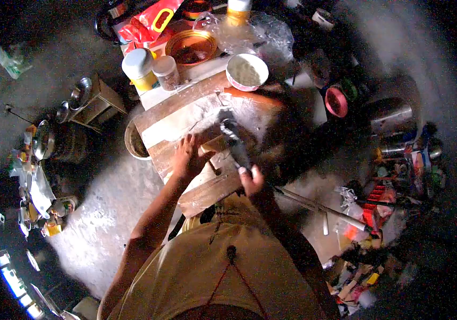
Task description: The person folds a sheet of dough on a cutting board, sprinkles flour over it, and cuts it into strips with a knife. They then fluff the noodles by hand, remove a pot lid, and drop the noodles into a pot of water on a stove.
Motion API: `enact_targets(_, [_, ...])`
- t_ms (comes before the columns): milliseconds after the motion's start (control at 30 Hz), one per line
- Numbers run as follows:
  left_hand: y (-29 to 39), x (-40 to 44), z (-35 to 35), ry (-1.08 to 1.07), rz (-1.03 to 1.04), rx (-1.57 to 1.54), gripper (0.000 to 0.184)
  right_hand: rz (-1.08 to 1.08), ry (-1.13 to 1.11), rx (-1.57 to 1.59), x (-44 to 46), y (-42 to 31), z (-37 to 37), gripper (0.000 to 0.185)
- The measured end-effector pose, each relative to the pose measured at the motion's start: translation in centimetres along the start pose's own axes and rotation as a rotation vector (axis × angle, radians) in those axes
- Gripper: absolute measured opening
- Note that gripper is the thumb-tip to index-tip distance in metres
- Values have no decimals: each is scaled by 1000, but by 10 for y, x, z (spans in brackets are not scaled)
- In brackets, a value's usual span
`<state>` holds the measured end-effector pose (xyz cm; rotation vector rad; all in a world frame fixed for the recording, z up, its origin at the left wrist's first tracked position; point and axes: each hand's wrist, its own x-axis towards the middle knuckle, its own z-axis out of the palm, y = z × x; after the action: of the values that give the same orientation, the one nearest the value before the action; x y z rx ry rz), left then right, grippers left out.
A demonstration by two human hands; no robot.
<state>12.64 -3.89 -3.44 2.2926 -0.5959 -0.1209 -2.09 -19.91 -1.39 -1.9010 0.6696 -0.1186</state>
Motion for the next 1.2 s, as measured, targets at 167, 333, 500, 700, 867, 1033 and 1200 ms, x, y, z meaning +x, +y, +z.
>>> enact_targets(167, [10, 15, 8, -136, -10, 225, 50, -201, 305, -341, 15, 11, -43, 29])
enact_targets(333, [16, 32, 8, -305, -190, 130, 44, -285, 425, -388, 37, 75, -72, 28])
enact_targets(500, [-16, 41, 56, -209, -72, 130, 41, -138, 269, -349, 39, 83, -76, 27])
enact_targets(700, [22, 37, 29, -261, -333, -26, 37, -77, 226, -42, 45, 85, -66, 21])
enact_targets(867, [12, 50, 39, -390, -234, -212, 33, -182, 117, -71, 44, 68, -66, 18])
enact_targets(1033, [23, 41, 17, -408, -247, -495, 28, 52, 12, -57, 44, 74, -67, 40])
enact_targets(1200, [-8, 12, -51, -758, -328, -638, 33, -99, 130, 27, 43, 104, -60, 12])
